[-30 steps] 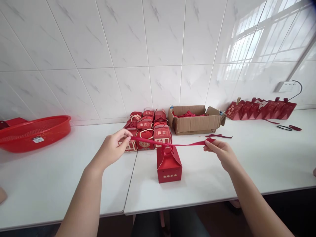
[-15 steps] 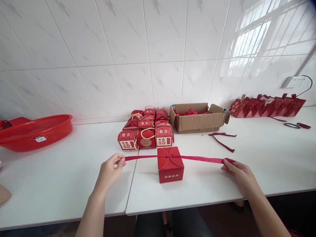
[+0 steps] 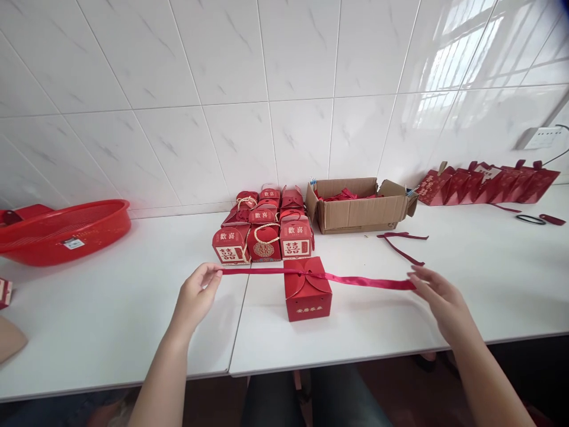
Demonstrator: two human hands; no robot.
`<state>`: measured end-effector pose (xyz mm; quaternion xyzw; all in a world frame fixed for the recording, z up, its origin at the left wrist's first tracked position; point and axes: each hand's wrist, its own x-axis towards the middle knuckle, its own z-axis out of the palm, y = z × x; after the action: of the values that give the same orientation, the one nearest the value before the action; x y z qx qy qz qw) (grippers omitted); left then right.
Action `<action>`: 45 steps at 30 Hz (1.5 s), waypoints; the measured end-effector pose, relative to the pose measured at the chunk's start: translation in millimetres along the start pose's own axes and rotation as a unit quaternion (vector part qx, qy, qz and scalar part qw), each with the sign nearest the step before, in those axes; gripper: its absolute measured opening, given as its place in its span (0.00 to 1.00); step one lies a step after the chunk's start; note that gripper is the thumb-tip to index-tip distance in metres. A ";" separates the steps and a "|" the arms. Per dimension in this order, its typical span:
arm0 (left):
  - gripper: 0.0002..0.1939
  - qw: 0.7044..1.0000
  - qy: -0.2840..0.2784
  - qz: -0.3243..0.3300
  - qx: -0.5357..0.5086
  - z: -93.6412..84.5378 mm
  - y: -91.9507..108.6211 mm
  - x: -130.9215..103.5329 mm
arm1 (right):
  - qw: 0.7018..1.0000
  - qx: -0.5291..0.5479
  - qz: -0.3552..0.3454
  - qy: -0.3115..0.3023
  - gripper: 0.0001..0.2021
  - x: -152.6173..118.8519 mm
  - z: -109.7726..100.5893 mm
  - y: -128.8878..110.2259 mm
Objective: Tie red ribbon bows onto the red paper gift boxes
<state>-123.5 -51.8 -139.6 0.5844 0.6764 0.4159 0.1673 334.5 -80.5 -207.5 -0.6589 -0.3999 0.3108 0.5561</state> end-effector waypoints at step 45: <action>0.07 0.954 -0.191 0.221 -0.064 81.9 76.7 -16.0 | 0.819 -0.019 -0.356 -0.451 0.27 0.3 122.4 -75.2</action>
<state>-11.0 -38.9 -134.6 0.7757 0.4576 0.3658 0.2345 216.5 -16.3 -156.8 -0.2677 -0.8183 0.3461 0.3728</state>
